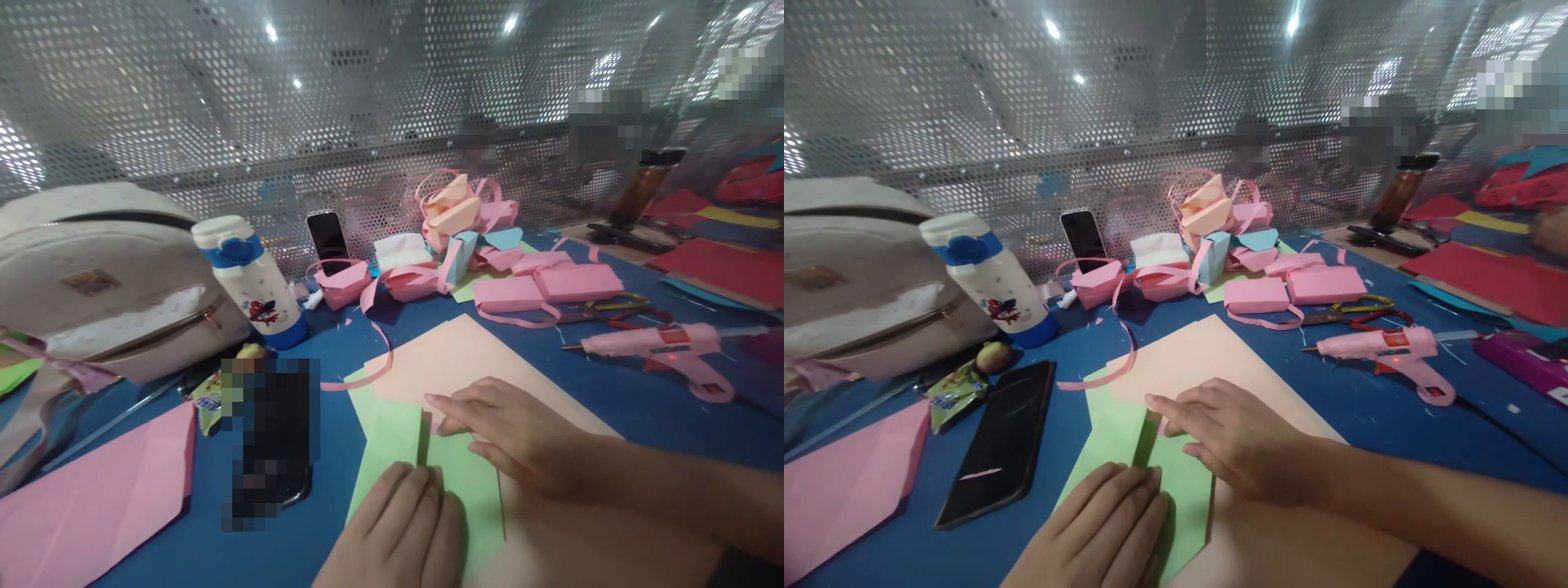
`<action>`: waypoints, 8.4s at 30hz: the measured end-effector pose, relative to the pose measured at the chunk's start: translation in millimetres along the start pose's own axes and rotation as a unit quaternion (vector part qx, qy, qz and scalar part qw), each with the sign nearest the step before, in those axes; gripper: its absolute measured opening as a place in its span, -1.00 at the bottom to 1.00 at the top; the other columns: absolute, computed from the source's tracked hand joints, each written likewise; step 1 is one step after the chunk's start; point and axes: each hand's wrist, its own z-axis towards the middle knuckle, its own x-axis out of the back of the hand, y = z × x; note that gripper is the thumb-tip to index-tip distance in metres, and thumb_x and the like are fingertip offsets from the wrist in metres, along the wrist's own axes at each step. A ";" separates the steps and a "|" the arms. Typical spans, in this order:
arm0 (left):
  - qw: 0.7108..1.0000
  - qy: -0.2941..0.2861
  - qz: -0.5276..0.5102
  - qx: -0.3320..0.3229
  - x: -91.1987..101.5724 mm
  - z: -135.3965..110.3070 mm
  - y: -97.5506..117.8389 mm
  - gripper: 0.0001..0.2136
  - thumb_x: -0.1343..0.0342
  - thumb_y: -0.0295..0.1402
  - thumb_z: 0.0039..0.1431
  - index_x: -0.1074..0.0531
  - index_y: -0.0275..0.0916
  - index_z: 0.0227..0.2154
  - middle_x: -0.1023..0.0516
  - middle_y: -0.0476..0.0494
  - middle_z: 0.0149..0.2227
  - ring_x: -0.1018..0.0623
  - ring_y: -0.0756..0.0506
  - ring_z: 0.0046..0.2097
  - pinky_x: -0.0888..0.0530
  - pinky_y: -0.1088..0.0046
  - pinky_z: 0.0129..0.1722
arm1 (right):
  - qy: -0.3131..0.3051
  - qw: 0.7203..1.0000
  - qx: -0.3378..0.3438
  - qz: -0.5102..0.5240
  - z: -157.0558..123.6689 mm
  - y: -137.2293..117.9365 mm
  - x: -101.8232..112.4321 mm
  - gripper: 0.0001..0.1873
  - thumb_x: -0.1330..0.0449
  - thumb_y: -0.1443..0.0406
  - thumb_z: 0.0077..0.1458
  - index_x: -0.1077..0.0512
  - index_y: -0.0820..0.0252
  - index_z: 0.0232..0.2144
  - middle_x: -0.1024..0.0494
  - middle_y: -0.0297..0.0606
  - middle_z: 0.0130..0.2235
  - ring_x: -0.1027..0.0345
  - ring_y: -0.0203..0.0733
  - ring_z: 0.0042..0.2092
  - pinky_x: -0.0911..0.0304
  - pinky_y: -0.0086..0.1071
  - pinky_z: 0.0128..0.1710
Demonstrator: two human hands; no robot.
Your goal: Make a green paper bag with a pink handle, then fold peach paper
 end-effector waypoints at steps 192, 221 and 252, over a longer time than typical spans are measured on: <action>0.840 -0.265 -0.346 0.324 32.2 91.9 -79.2 -0.79 -0.26 -0.24 -0.01 -0.63 -0.31 -0.45 -0.43 0.02 -0.56 -0.30 0.00 -0.46 -0.20 0.53 -0.46 | -0.003 0.997 -0.075 0.020 44.6 -31.7 56.1 -0.86 -0.25 0.35 0.15 -0.42 0.22 -0.46 -0.43 -0.38 -0.44 -0.25 -0.32 -0.43 0.00 -0.46 -0.46; 0.864 -0.191 -0.290 0.365 41.5 84.6 -62.5 -0.73 -0.19 -0.20 0.09 -0.47 -0.26 -0.60 -0.36 0.02 -0.59 -0.29 -0.02 -0.45 -0.18 0.50 -0.47 | 0.114 0.981 -0.087 0.128 44.0 -34.2 40.0 -0.85 -0.19 0.47 0.10 -0.40 0.17 -0.47 -0.44 -0.43 -0.44 -0.22 -0.32 -0.40 -0.08 -0.45 -0.38; 0.688 -0.218 -0.465 0.512 32.5 65.1 -55.9 -0.60 -0.32 -0.02 -0.21 -0.36 -0.28 -0.61 -0.36 0.00 -0.59 -0.31 0.03 -0.56 -0.24 0.54 -0.56 | 0.036 0.984 -0.144 0.102 34.6 -39.9 45.8 -0.88 -0.29 0.23 0.13 -0.53 0.18 -0.35 -0.56 -0.36 -0.42 -0.40 -0.27 -0.38 -0.17 -0.46 -0.40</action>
